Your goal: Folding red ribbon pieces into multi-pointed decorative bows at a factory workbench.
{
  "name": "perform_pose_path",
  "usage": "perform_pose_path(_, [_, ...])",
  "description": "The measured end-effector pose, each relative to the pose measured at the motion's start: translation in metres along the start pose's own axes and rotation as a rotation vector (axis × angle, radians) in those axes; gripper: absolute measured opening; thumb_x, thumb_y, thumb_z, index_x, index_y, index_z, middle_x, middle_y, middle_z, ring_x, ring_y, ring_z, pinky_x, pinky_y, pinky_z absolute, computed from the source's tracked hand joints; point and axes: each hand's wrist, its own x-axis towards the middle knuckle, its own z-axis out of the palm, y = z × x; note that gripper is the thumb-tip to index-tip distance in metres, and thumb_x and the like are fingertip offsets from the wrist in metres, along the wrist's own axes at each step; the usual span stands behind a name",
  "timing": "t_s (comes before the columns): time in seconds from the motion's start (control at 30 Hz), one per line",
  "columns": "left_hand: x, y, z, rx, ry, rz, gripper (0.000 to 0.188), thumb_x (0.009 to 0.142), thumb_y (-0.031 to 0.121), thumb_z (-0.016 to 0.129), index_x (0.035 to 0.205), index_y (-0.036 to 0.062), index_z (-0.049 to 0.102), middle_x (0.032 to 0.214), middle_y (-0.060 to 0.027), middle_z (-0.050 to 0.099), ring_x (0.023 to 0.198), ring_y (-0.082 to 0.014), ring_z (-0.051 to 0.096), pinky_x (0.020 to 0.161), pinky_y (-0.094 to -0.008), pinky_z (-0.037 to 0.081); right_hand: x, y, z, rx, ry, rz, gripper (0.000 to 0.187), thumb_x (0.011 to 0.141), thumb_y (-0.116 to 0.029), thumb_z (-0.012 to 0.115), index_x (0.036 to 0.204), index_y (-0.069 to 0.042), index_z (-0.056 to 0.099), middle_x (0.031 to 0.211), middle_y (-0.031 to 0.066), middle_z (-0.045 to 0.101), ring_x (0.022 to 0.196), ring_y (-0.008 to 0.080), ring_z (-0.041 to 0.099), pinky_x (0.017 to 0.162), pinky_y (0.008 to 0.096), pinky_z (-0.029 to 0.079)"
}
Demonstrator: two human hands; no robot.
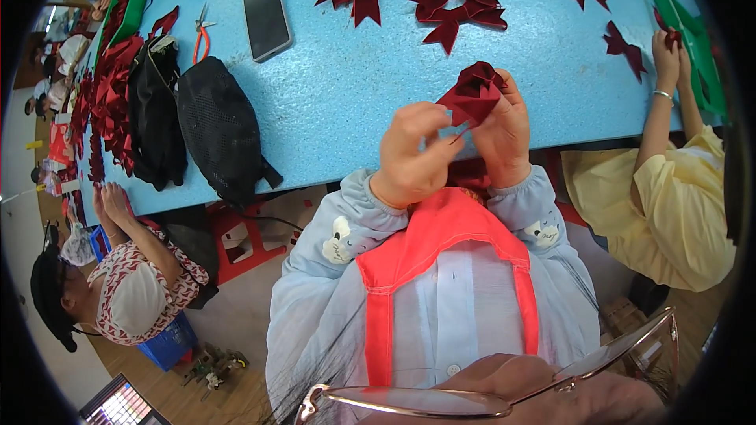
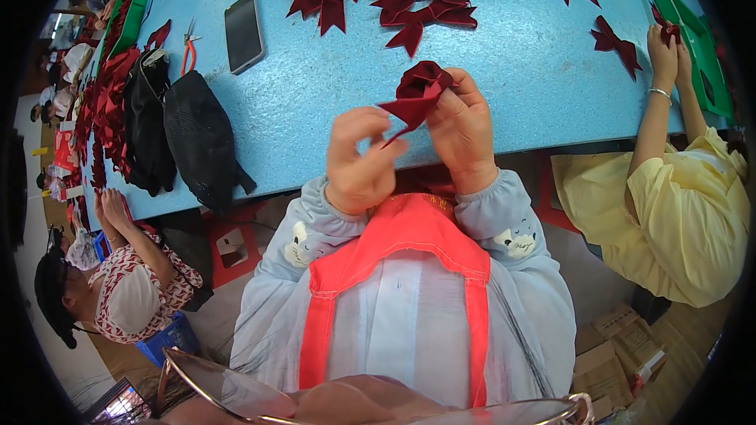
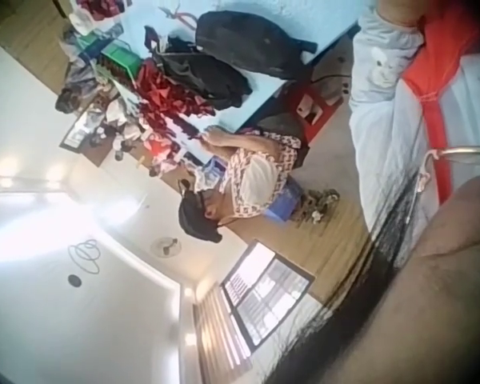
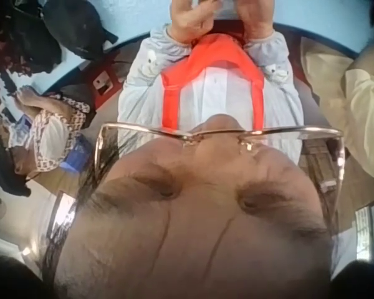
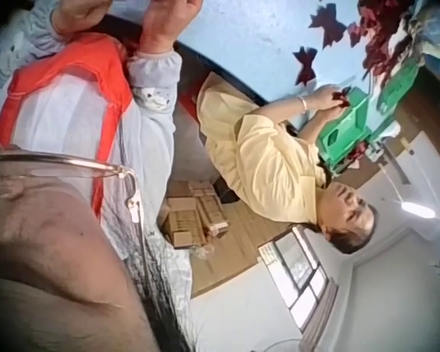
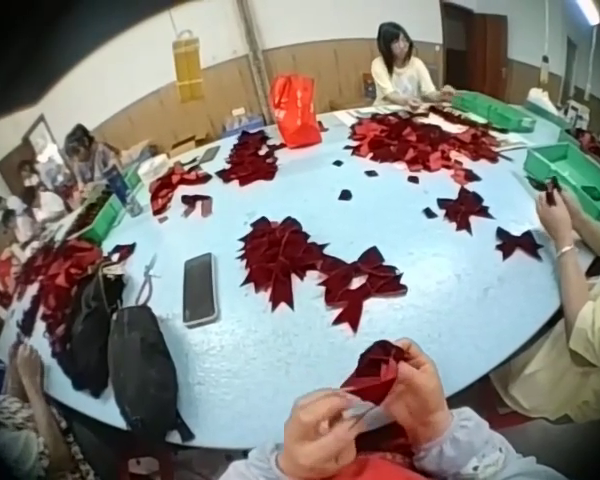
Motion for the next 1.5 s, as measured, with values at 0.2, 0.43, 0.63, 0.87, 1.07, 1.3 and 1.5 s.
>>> perform_pose_path(0.2, [0.018,0.014,0.003,-0.405,0.102,-0.695,0.011,0.077,0.003,0.065,0.086,-0.0008,0.061,0.087,-0.0112,0.058,0.075,-0.0189,0.060,0.060,-0.0261,0.049,-0.001,-0.005,0.000,-0.080,-0.051,0.010,0.023,0.085,-0.009,0.058,0.106,-0.002,0.050,0.110,0.0129,0.055,0.098,0.0216,0.057,0.086,0.0343,0.047])
perform_pose_path(0.43, [0.018,0.011,0.006,-0.563,0.059,-1.005,0.013,0.076,0.004,0.067,0.086,-0.0003,0.061,0.074,-0.0082,0.060,0.060,-0.0160,0.060,0.056,-0.0254,0.048,0.000,-0.007,0.006,-0.455,-0.172,-0.173,0.020,0.085,-0.011,0.060,0.101,-0.001,0.052,0.110,0.0129,0.055,0.099,0.0206,0.055,0.086,0.0324,0.045])
perform_pose_path(0.63, [0.022,0.009,-0.001,-0.088,-0.052,-0.601,0.010,0.076,0.001,0.066,0.084,0.0000,0.059,0.079,-0.0099,0.060,0.062,-0.0161,0.059,0.056,-0.0256,0.048,-0.002,-0.013,0.015,-0.743,-0.161,-0.227,0.019,0.083,-0.005,0.060,0.100,0.000,0.052,0.110,0.0122,0.055,0.101,0.0188,0.053,0.089,0.0310,0.042])
perform_pose_path(0.87, [0.016,0.005,0.001,-0.142,-0.097,-0.456,0.014,0.081,0.001,0.064,0.093,-0.0012,0.058,0.089,-0.0062,0.062,0.075,-0.0098,0.059,0.060,-0.0226,0.049,-0.002,-0.014,0.030,-0.885,-0.204,-0.363,0.023,0.080,0.005,0.058,0.102,-0.001,0.053,0.110,0.0099,0.054,0.095,0.0156,0.054,0.084,0.0279,0.044])
perform_pose_path(1.07, [0.014,-0.003,0.001,-0.484,-0.100,-0.804,0.013,0.083,-0.005,0.059,0.095,-0.0016,0.058,0.089,-0.0069,0.061,0.074,-0.0108,0.058,0.059,-0.0225,0.049,-0.004,-0.015,0.032,-1.182,-0.118,-0.360,0.028,0.077,0.005,0.059,0.105,0.000,0.052,0.103,0.0072,0.058,0.093,0.0129,0.054,0.082,0.0262,0.043])
perform_pose_path(1.3, [0.022,0.001,-0.006,-0.581,-0.106,-0.844,0.011,0.084,-0.003,0.058,0.095,-0.0022,0.057,0.090,-0.0085,0.061,0.072,-0.0111,0.058,0.060,-0.0226,0.049,-0.004,-0.019,0.036,-1.277,-0.088,-0.425,0.019,0.077,0.002,0.056,0.096,0.001,0.054,0.089,0.0062,0.059,0.081,0.0128,0.055,0.075,0.0258,0.044])
perform_pose_path(1.5, [0.027,-0.001,-0.008,-1.038,0.018,-1.177,0.012,0.083,-0.003,0.055,0.096,-0.0027,0.056,0.090,-0.0081,0.062,0.074,-0.0114,0.059,0.062,-0.0240,0.049,0.002,-0.036,0.037,-1.213,-0.276,-0.241,0.014,0.077,0.000,0.053,0.090,0.001,0.054,0.085,0.0066,0.057,0.077,0.0138,0.054,0.071,0.0273,0.044])
